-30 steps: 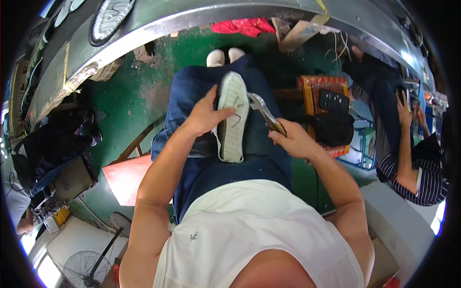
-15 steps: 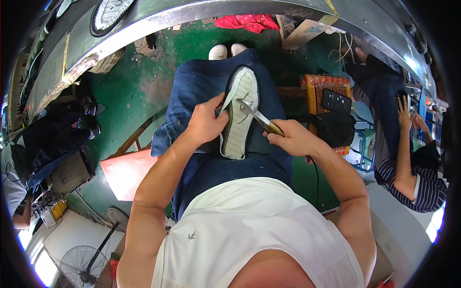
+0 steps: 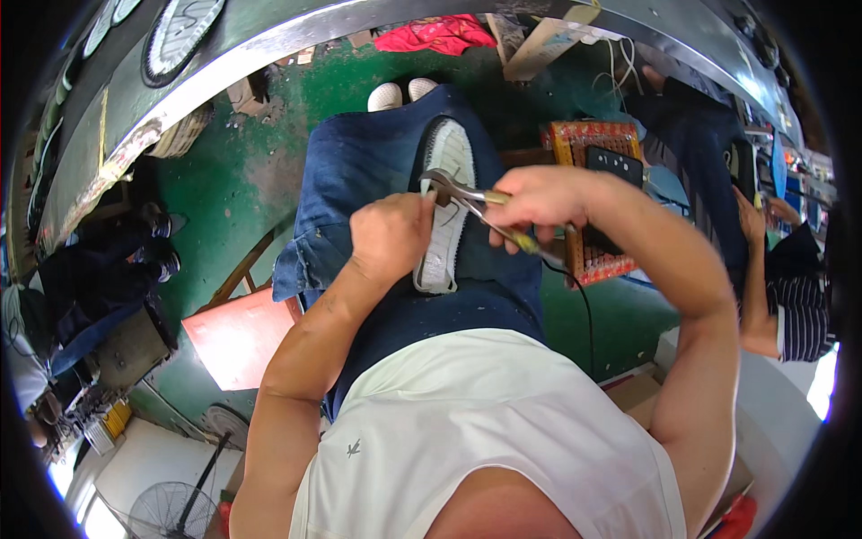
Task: Assembling shoe components on a manufacturing line using lasting pliers to pull and secure the upper to the last.
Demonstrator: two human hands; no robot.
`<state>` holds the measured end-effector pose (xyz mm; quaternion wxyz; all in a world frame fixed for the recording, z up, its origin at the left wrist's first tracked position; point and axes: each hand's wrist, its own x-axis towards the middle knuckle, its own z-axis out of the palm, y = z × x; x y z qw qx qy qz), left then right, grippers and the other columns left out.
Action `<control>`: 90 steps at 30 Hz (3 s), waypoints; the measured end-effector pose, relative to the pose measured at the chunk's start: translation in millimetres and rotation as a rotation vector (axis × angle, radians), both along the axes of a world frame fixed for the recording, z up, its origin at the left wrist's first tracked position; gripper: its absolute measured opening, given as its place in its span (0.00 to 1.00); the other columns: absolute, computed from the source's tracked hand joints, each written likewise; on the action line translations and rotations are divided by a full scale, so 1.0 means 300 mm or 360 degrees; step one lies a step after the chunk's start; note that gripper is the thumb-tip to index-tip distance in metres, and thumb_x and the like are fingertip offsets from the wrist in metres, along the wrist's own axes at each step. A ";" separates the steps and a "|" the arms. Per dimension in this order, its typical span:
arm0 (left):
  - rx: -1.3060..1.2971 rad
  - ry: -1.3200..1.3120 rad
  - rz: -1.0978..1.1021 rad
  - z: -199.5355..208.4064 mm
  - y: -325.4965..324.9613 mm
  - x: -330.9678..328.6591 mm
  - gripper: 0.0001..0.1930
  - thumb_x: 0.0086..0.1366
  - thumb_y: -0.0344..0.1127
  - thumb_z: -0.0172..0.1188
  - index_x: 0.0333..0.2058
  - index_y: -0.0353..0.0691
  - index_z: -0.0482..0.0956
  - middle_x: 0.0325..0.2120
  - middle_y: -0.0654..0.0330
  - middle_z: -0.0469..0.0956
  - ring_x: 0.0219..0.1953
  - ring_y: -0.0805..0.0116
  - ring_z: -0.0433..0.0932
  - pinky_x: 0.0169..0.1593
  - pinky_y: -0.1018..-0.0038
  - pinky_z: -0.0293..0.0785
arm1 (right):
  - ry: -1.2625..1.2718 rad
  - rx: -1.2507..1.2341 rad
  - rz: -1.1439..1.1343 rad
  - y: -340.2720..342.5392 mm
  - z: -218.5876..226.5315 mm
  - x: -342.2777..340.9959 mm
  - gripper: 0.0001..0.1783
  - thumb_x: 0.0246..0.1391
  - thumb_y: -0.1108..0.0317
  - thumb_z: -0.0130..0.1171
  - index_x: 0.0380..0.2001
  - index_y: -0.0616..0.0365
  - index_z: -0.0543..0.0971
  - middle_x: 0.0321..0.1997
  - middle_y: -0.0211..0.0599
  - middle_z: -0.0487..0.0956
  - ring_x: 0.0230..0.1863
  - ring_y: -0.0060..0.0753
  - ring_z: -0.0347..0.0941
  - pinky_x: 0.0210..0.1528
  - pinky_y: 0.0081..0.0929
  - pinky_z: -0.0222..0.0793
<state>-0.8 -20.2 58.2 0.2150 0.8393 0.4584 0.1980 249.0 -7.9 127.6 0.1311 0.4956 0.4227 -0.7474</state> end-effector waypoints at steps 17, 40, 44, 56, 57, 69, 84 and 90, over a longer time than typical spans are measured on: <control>-0.1999 -0.1584 0.0552 -0.260 0.075 -0.022 0.41 0.68 0.50 0.65 0.70 0.34 0.56 0.58 0.56 0.73 0.59 0.66 0.72 0.63 0.69 0.69 | -0.0290 0.1226 -0.0221 -0.163 -0.258 -0.106 0.15 0.62 0.59 0.59 0.34 0.63 0.79 0.33 0.58 0.81 0.38 0.63 0.78 0.42 0.51 0.72; -0.2307 -0.1211 0.0654 -0.207 0.140 0.101 0.21 0.71 0.39 0.56 0.59 0.38 0.70 0.52 0.56 0.77 0.53 0.62 0.77 0.59 0.63 0.72 | 0.1256 -0.0344 -0.1342 -0.287 -0.541 0.049 0.16 0.64 0.60 0.61 0.44 0.63 0.78 0.35 0.32 0.81 0.30 0.20 0.79 0.18 0.13 0.62; -0.2067 -0.1043 0.0517 -0.166 0.127 0.158 0.19 0.71 0.37 0.57 0.56 0.35 0.71 0.48 0.53 0.79 0.49 0.62 0.80 0.55 0.65 0.77 | 0.1215 -0.0261 -0.0964 -0.264 -0.527 0.137 0.21 0.64 0.60 0.60 0.52 0.66 0.76 0.42 0.37 0.82 0.38 0.25 0.81 0.27 0.20 0.78; -0.1953 -0.0895 0.0553 -0.148 0.107 0.245 0.21 0.67 0.36 0.65 0.53 0.32 0.72 0.42 0.58 0.80 0.42 0.70 0.80 0.47 0.72 0.78 | 0.0171 0.1362 -0.0914 -0.157 -0.250 0.160 0.24 0.68 0.52 0.50 0.39 0.67 0.76 0.30 0.61 0.78 0.36 0.67 0.76 0.41 0.51 0.71; -0.1943 -0.0899 0.0558 -0.141 0.110 0.241 0.21 0.67 0.36 0.65 0.53 0.32 0.72 0.42 0.58 0.80 0.42 0.70 0.80 0.47 0.72 0.78 | 0.0179 0.1369 -0.0907 -0.146 -0.266 0.156 0.24 0.68 0.52 0.50 0.39 0.67 0.76 0.30 0.61 0.78 0.36 0.67 0.76 0.41 0.51 0.71; -0.2297 -0.0724 0.0565 -0.105 0.154 0.193 0.26 0.63 0.34 0.69 0.58 0.40 0.70 0.48 0.58 0.80 0.47 0.69 0.80 0.50 0.70 0.78 | -0.0088 0.1051 -0.0634 -0.273 -0.282 0.179 0.18 0.61 0.56 0.58 0.34 0.65 0.77 0.30 0.55 0.80 0.35 0.60 0.78 0.39 0.47 0.71; -0.2489 -0.0854 0.0576 -0.108 0.172 0.137 0.27 0.62 0.35 0.70 0.56 0.35 0.68 0.48 0.53 0.80 0.48 0.61 0.82 0.50 0.59 0.81 | -0.0360 0.1529 0.0675 -0.205 -0.172 0.003 0.12 0.58 0.66 0.59 0.40 0.63 0.79 0.34 0.48 0.82 0.38 0.51 0.81 0.41 0.44 0.76; -0.2363 -0.0998 0.0453 -0.136 0.156 0.123 0.29 0.63 0.36 0.70 0.57 0.32 0.66 0.48 0.52 0.80 0.47 0.61 0.81 0.51 0.61 0.80 | -0.0112 0.1732 -0.0147 -0.358 -0.339 0.024 0.11 0.59 0.62 0.60 0.39 0.58 0.79 0.34 0.44 0.82 0.38 0.54 0.80 0.40 0.47 0.74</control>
